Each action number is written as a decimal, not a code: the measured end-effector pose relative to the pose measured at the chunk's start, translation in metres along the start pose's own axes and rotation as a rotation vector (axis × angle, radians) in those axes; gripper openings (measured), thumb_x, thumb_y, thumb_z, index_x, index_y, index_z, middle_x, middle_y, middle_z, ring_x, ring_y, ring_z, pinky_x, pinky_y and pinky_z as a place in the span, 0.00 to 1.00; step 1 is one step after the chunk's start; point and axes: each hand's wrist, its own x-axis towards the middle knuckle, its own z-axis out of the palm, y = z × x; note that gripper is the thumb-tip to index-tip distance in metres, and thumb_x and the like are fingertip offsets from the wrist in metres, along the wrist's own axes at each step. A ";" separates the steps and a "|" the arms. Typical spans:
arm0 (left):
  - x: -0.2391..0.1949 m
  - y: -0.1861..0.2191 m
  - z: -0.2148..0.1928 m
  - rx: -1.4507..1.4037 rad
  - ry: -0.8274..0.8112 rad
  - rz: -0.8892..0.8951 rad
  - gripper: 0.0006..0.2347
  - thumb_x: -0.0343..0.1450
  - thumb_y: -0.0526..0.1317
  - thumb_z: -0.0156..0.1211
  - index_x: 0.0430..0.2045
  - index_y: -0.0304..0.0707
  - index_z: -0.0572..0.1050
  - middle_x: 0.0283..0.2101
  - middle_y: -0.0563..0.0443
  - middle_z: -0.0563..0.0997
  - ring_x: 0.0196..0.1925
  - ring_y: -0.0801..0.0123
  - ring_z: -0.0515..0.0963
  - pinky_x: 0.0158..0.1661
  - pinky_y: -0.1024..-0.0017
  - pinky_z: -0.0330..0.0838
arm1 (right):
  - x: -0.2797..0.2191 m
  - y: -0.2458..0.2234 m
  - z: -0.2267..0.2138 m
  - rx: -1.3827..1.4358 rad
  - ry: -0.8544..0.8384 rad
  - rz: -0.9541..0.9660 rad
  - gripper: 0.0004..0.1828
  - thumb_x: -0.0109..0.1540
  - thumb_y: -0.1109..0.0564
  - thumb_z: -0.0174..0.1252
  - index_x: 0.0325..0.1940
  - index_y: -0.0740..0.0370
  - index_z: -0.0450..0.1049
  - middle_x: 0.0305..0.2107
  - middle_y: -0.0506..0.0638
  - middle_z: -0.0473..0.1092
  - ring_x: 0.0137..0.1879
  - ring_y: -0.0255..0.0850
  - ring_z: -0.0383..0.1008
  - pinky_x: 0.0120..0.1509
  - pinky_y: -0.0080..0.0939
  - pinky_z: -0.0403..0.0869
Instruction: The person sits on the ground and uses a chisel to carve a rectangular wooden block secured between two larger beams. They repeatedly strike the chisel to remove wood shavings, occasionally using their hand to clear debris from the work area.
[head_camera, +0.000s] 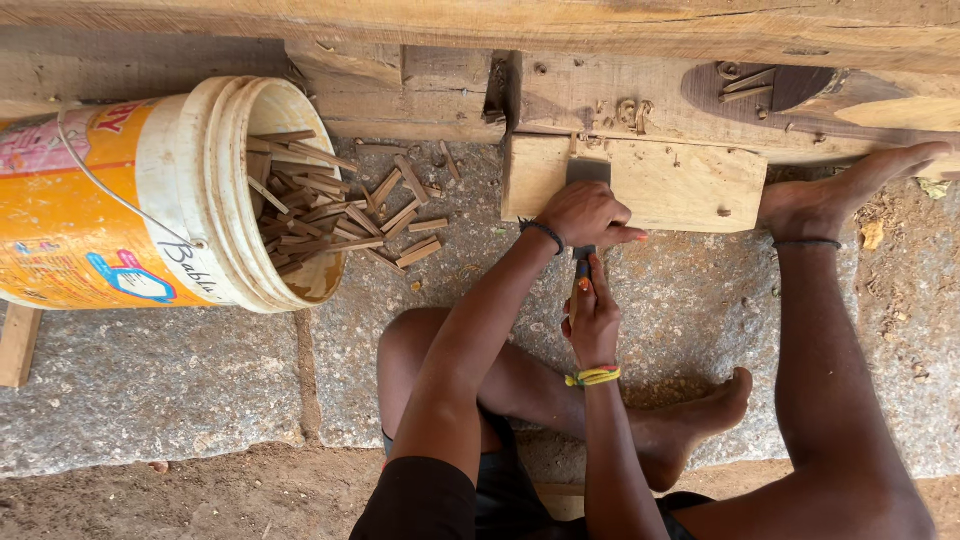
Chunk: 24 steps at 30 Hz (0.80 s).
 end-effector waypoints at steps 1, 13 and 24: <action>0.000 -0.004 -0.001 0.000 0.055 0.014 0.30 0.70 0.70 0.49 0.13 0.45 0.80 0.15 0.48 0.76 0.21 0.66 0.78 0.34 0.63 0.76 | 0.004 -0.001 0.002 -0.019 0.001 0.005 0.27 0.71 0.55 0.43 0.75 0.58 0.61 0.19 0.45 0.65 0.17 0.28 0.60 0.16 0.33 0.61; 0.018 -0.028 0.000 0.020 0.233 0.063 0.28 0.71 0.67 0.51 0.13 0.43 0.77 0.19 0.49 0.76 0.30 0.60 0.79 0.34 0.58 0.75 | 0.028 -0.006 0.014 -0.018 0.027 0.000 0.27 0.71 0.53 0.45 0.75 0.59 0.61 0.18 0.46 0.64 0.18 0.28 0.59 0.17 0.32 0.61; -0.048 -0.045 0.020 0.250 0.584 0.104 0.23 0.76 0.57 0.51 0.56 0.40 0.72 0.63 0.41 0.73 0.63 0.56 0.74 0.64 0.53 0.68 | 0.034 0.007 -0.001 0.313 0.003 -0.004 0.26 0.70 0.52 0.44 0.73 0.54 0.63 0.22 0.46 0.71 0.18 0.27 0.61 0.17 0.30 0.61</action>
